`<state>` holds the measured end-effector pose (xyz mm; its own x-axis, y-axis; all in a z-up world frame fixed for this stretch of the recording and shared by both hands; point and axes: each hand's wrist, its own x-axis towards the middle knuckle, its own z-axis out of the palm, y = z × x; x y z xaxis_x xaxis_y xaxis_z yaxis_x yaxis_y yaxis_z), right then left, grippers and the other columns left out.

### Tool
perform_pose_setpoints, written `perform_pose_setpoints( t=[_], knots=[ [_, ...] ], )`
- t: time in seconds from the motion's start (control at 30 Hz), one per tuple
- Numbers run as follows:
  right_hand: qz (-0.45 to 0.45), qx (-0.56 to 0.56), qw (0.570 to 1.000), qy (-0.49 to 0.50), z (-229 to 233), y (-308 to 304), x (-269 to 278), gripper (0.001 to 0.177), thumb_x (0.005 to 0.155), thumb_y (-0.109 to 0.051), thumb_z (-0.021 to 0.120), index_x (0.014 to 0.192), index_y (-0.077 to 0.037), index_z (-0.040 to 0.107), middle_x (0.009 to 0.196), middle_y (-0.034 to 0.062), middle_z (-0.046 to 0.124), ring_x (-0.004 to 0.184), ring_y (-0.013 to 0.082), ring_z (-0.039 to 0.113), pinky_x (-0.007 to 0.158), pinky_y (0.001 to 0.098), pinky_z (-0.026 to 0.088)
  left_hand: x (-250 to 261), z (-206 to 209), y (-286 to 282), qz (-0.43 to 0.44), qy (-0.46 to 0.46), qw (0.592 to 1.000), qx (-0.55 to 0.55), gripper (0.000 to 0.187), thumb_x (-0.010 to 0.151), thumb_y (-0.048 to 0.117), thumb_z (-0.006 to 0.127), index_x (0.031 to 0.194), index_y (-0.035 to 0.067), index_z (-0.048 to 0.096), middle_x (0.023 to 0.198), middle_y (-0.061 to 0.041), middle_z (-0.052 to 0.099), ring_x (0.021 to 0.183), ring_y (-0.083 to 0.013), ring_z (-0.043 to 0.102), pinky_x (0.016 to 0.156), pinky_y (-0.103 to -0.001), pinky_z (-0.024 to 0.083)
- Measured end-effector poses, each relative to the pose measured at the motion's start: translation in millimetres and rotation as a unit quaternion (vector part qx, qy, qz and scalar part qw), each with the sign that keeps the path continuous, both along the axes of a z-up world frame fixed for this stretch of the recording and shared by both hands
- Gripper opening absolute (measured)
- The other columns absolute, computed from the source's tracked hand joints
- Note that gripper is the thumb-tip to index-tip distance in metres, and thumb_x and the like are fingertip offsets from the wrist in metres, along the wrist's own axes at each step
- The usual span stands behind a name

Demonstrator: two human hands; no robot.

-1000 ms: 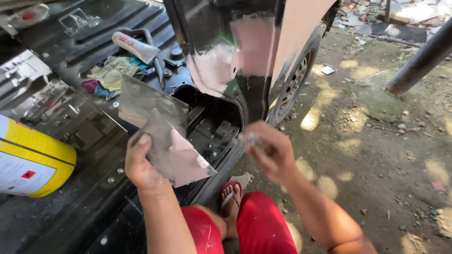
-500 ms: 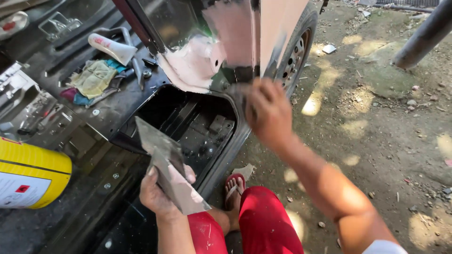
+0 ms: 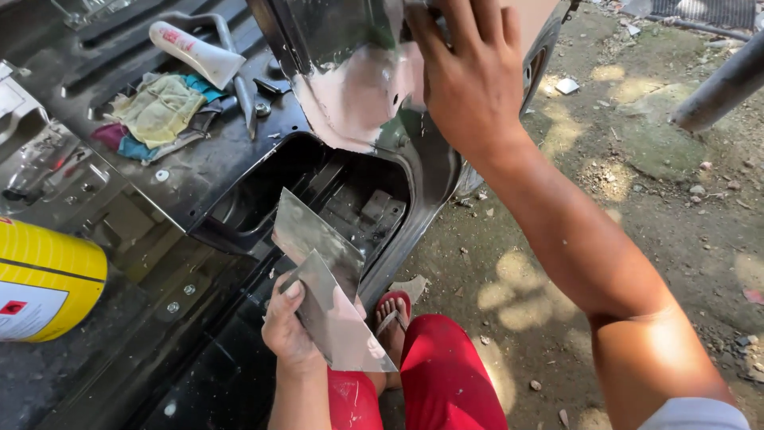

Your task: The person mixes a pink body filler on a metal sheet using a putty knife, then applies the filler to a damaged area on a car door. They smooth the filler over the surface and scrape excess material back onto the sheet.

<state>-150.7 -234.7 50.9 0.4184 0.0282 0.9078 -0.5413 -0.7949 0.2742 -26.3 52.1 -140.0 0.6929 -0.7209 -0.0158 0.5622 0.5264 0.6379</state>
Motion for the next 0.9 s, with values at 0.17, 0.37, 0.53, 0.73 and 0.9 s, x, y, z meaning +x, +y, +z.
perform_pose_setpoints(
  t=[0.17, 0.37, 0.53, 0.73, 0.9],
  knots=[
    [0.023, 0.085, 0.996, -0.022, -56.5, -6.6, 8.0, 0.043, 0.084, 0.010, 0.061, 0.123, -0.006, 0.066, 0.109, 0.0117, 0.060, 0.093, 0.0271, 0.052, 0.073, 0.0371, 0.048, 7.6, -17.9, -1.1, 0.063, -0.286, 0.951, -0.098, 0.023, 0.095, 0.002, 0.054, 0.097, 0.013, 0.074, 0.100, -0.014, 0.066, 0.095, -0.0288, 0.067, 0.080, -0.034, 0.058],
    [0.040, 0.154, 0.986, -0.048, -116.1, -11.6, 19.3, 0.036, 0.088, 0.004, 0.066, 0.122, -0.008, 0.064, 0.111, 0.0117, 0.060, 0.093, 0.0285, 0.055, 0.073, 0.0374, 0.053, 8.8, -27.3, -2.8, 0.098, -0.332, 0.933, -0.096, 0.024, 0.093, -0.003, 0.055, 0.103, 0.010, 0.073, 0.105, -0.018, 0.066, 0.097, -0.0321, 0.068, 0.085, -0.038, 0.060],
    [0.113, 0.252, 0.960, -0.051, -109.5, 26.2, 6.0, 0.020, 0.096, 0.000, 0.062, 0.115, -0.005, 0.068, 0.103, 0.0126, 0.059, 0.088, 0.0323, 0.055, 0.066, 0.0428, 0.049, -20.2, 55.6, -10.8, -0.101, -0.043, 0.987, -0.115, 0.026, 0.092, 0.019, 0.053, 0.085, -0.003, 0.067, 0.072, -0.018, 0.068, 0.057, -0.0388, 0.065, 0.053, -0.046, 0.055],
    [0.478, 0.463, 0.743, -0.074, -101.5, 133.8, -50.3, 0.027, 0.098, -0.006, 0.050, 0.121, -0.013, 0.061, 0.100, 0.0051, 0.067, 0.078, 0.0144, 0.062, 0.067, 0.0275, 0.053, -18.5, 66.4, -10.6, -0.019, -0.087, 0.993, -0.079, 0.028, 0.092, 0.026, 0.056, 0.093, 0.001, 0.068, 0.082, -0.014, 0.069, 0.078, -0.0319, 0.067, 0.075, -0.044, 0.056],
    [0.570, 0.510, 0.628, -0.145, -128.4, 183.8, -63.7, 0.024, 0.103, -0.014, 0.060, 0.126, -0.007, 0.059, 0.103, 0.0071, 0.064, 0.084, 0.0136, 0.057, 0.072, 0.0239, 0.048, -32.5, 64.0, -13.6, 0.034, -0.115, 0.993, -0.012, 0.033, 0.086, 0.028, 0.063, 0.086, -0.004, 0.071, 0.076, -0.018, 0.070, 0.074, -0.0346, 0.070, 0.068, -0.042, 0.057]
  ],
)
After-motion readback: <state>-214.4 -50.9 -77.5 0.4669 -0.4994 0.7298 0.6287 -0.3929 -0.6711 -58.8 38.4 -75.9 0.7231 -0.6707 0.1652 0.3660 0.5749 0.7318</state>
